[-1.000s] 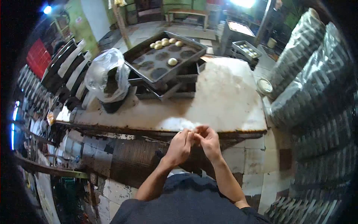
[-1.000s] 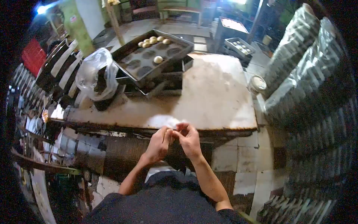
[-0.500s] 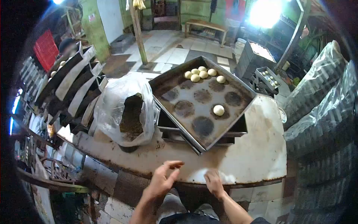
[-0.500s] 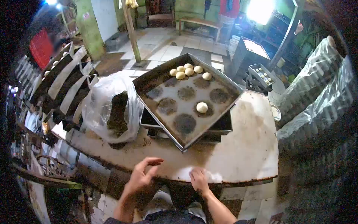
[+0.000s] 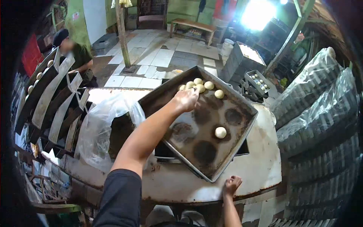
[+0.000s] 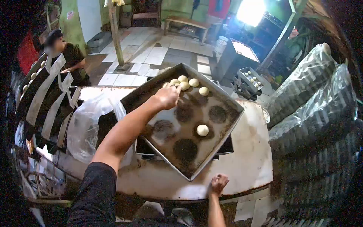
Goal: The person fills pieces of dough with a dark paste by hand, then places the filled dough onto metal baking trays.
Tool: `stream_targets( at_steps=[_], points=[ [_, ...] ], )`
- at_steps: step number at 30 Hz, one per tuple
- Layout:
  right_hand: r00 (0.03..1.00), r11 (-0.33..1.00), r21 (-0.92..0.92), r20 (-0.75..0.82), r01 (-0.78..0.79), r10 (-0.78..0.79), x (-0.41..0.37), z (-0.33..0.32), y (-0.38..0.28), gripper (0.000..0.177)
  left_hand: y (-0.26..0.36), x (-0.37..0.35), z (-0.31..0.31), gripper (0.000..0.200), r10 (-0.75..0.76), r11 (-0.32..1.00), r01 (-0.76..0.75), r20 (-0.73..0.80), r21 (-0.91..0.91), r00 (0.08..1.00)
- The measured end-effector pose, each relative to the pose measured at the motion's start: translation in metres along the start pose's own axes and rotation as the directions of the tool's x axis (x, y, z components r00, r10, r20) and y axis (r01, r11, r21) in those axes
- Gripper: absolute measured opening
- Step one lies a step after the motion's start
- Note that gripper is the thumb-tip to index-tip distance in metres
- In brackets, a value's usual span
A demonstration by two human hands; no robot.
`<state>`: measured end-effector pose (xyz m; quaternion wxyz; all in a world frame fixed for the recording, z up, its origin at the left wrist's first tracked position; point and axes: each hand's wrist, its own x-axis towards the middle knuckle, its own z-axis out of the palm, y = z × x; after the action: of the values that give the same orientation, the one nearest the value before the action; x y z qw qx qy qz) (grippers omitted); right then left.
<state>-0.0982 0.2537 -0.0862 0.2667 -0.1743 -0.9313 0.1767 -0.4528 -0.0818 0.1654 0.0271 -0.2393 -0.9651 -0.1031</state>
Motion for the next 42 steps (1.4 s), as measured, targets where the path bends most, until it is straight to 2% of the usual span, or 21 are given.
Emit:
stream_targets(
  at_steps=[2, 4, 6, 8, 11, 15, 17, 19, 22, 23, 24, 26, 28, 29, 31, 33, 35, 38, 39, 40, 42],
  points=[
    [0.989, 0.985, 0.150, 0.136, -0.081, 0.061, -0.012, 0.034, 0.016, 0.009, 0.002, 0.012, 0.010, 0.045, -0.012, 0.989, 0.002, 0.066, 0.148, 0.998],
    [0.882, 0.910, 0.158, 0.230, 0.382, -0.410, -0.044, 0.017, 0.022, 0.004, 0.001, 0.024, 0.032, 0.046, -0.028, 0.978, 0.040, -0.061, 0.205, 0.998],
    [0.861, 0.845, 0.406, 0.218, 0.349, -0.460, -0.031, -0.036, 0.007, 0.006, -0.002, 0.028, 0.052, 0.039, -0.047, 0.965, 0.086, -0.158, 0.250, 0.986],
    [0.839, 0.871, 0.247, 0.255, 0.424, -0.481, -0.006, -0.046, 0.033, 0.010, 0.001, 0.027, 0.055, 0.038, -0.088, 0.944, 0.134, -0.161, 0.302, 0.983],
    [0.875, 0.903, 0.358, 0.324, 0.237, -0.358, 0.007, -0.020, 0.036, 0.013, 0.035, 0.017, 0.014, 0.043, -0.334, 0.930, 0.321, 0.047, 0.180, 0.941],
    [0.731, 0.756, 0.529, 0.324, 0.386, -0.600, -0.009, -0.055, 0.053, 0.026, 0.054, 0.024, -0.027, 0.011, -0.246, 0.962, 0.146, -0.509, -0.229, 0.825],
    [0.732, 0.749, 0.577, 0.347, 0.326, -0.586, 0.011, -0.076, 0.061, 0.030, 0.105, 0.000, -0.084, 0.007, -0.265, 0.867, -0.070, -0.575, -0.493, 0.774],
    [0.790, 0.793, 0.526, 0.324, 0.308, -0.521, 0.031, -0.100, 0.056, 0.039, 0.158, -0.049, -0.122, 0.026, -0.386, 0.796, -0.020, -0.533, -0.605, 0.753],
    [0.830, 0.826, 0.510, 0.549, -0.240, -0.097, 0.028, -0.063, 0.081, 0.037, 0.193, -0.151, -0.116, 0.022, -0.329, 0.738, -0.194, -0.595, -0.647, 0.733],
    [0.610, 0.650, 0.443, 0.792, -0.618, 0.041, 0.041, -0.063, 0.083, 0.039, 0.222, -0.189, -0.120, 0.020, -0.487, 0.738, -0.010, -0.543, -0.674, 0.684],
    [0.448, 0.457, 0.386, 0.893, -0.801, 0.031, 0.058, -0.078, 0.081, 0.032, 0.221, -0.230, -0.104, 0.021, -0.451, 0.702, -0.073, -0.522, -0.708, 0.724],
    [0.118, 0.234, 0.121, 0.993, -0.965, -0.027, 0.100, -0.096, 0.065, 0.028, 0.220, -0.301, -0.049, 0.024, -0.680, 0.266, -0.148, -0.294, -0.953, 0.671],
    [0.331, 0.093, 0.434, 0.793, -0.896, -0.512, 0.145, -0.118, 0.039, 0.027, 0.245, -0.374, 0.008, 0.025, -0.873, 0.002, -0.145, -0.073, -0.989, 0.483],
    [0.450, 0.050, 0.565, 0.705, -0.824, -0.548, 0.178, -0.151, 0.004, 0.030, 0.263, -0.401, 0.032, 0.025, -0.925, -0.064, -0.151, 0.002, -0.986, 0.379],
    [0.804, 0.254, 0.927, 0.368, -0.277, -0.467, 0.231, -0.186, -0.058, 0.030, 0.294, -0.458, 0.083, 0.027, -0.968, -0.167, -0.225, 0.117, -0.960, 0.221],
    [0.950, 0.361, 0.925, 0.000, 0.118, -0.311, 0.268, -0.163, -0.108, 0.027, 0.298, -0.497, 0.128, 0.028, -0.965, -0.253, -0.328, 0.215, -0.910, 0.149],
    [0.753, 0.484, 0.576, -0.508, 0.658, -0.418, 0.303, -0.124, -0.148, 0.026, 0.302, -0.539, 0.163, 0.028, -0.938, -0.342, -0.427, 0.335, -0.837, 0.095],
    [0.697, 0.683, 0.555, 0.237, 0.475, -0.677, 0.301, -0.084, -0.169, 0.014, 0.295, -0.541, 0.133, 0.029, -0.950, -0.264, -0.445, 0.310, -0.856, -0.032],
    [0.757, 0.558, 0.570, -0.191, 0.603, -0.624, 0.263, -0.104, -0.195, 0.017, 0.282, -0.540, 0.130, 0.029, -0.964, -0.227, -0.429, 0.264, -0.874, -0.028],
    [0.819, 0.574, 0.653, -0.129, 0.495, -0.560, 0.222, -0.129, -0.218, 0.019, 0.267, -0.539, 0.132, 0.030, -0.975, -0.193, -0.414, 0.221, -0.890, -0.020],
    [0.663, 0.138, 0.880, -0.231, 0.454, -0.712, 0.138, -0.160, -0.254, 0.009, 0.246, -0.521, 0.122, 0.031, -0.977, -0.212, -0.399, 0.208, -0.892, 0.055]
  ],
)
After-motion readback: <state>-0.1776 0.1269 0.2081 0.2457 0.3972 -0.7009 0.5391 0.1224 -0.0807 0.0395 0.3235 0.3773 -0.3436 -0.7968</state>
